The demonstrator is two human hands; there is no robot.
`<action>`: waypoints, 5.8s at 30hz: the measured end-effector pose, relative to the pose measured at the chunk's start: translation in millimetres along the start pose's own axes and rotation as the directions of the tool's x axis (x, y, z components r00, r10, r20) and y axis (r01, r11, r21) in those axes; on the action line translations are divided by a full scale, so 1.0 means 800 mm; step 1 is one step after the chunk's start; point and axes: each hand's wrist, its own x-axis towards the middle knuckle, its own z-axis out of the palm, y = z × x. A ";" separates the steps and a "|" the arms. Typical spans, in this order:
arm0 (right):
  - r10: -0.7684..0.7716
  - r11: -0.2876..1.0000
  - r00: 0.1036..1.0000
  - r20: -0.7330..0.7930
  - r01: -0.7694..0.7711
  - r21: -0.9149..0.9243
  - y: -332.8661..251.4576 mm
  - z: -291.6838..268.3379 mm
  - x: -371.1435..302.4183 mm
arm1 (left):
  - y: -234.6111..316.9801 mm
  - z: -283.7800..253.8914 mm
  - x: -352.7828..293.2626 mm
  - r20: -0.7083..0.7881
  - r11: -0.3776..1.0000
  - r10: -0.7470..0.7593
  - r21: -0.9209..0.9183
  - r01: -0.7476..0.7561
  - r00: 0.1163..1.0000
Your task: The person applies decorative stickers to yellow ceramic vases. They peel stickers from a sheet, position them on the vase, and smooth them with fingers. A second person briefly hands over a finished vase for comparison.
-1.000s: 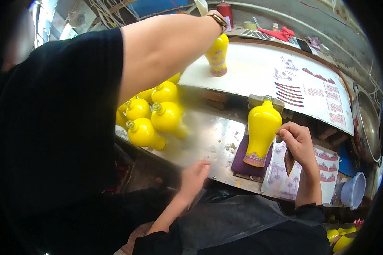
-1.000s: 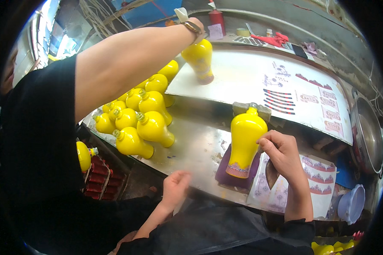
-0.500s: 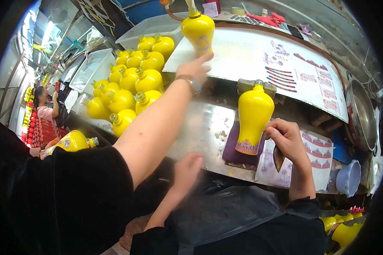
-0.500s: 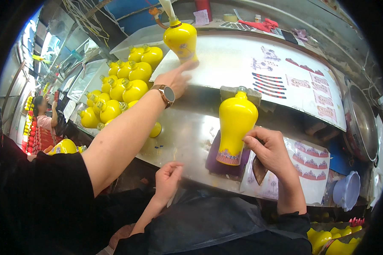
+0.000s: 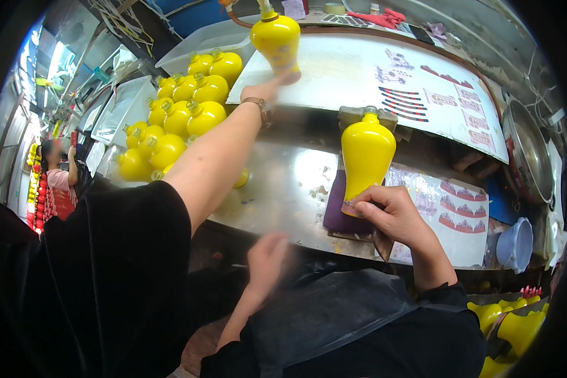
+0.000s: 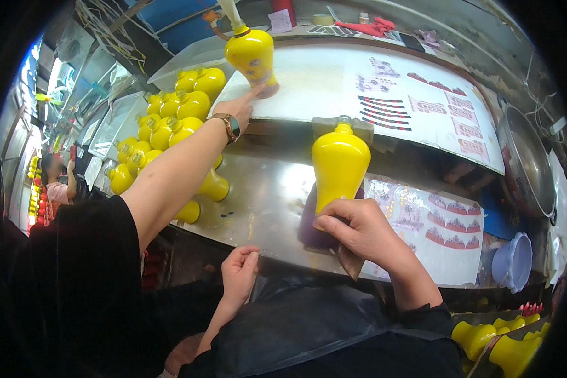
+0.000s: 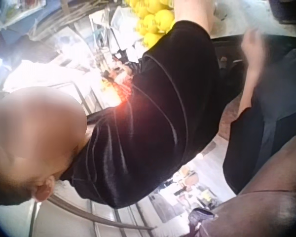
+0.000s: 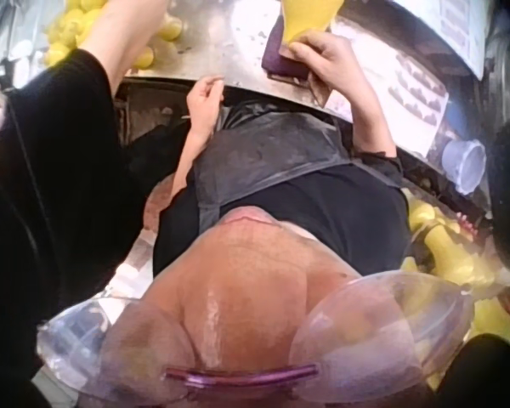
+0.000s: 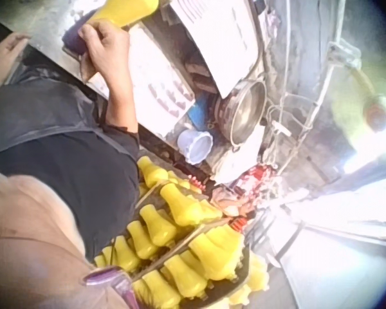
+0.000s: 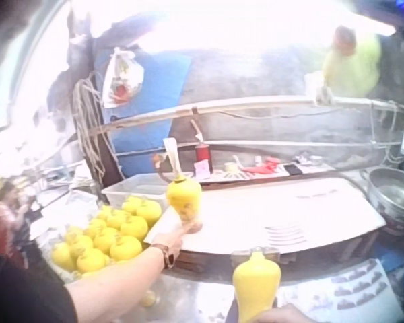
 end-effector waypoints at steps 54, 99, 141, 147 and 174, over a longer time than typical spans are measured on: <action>-0.214 0.946 0.974 -0.077 0.187 -0.266 -0.107 -0.089 0.488 | 0.013 -0.008 0.085 -0.019 0.999 0.006 0.040 -0.005 1.000; 0.028 0.941 0.877 0.479 -0.185 0.283 -0.138 0.011 0.287 | 0.106 -0.007 0.063 0.478 0.206 0.369 -0.879 0.431 0.797; -0.775 0.354 0.608 0.172 0.643 -0.679 -0.047 0.094 0.029 | 0.110 -0.016 0.038 0.238 0.514 0.153 -0.848 0.128 0.959; -0.736 0.455 0.666 0.118 0.616 -0.643 -0.041 0.095 0.029 | 0.112 -0.010 0.036 0.218 0.519 0.165 -0.849 0.104 0.962; -0.705 0.400 0.688 0.172 0.586 -0.705 -0.048 0.099 0.014 | 0.129 0.009 0.036 0.051 0.521 0.208 -0.851 -0.066 0.977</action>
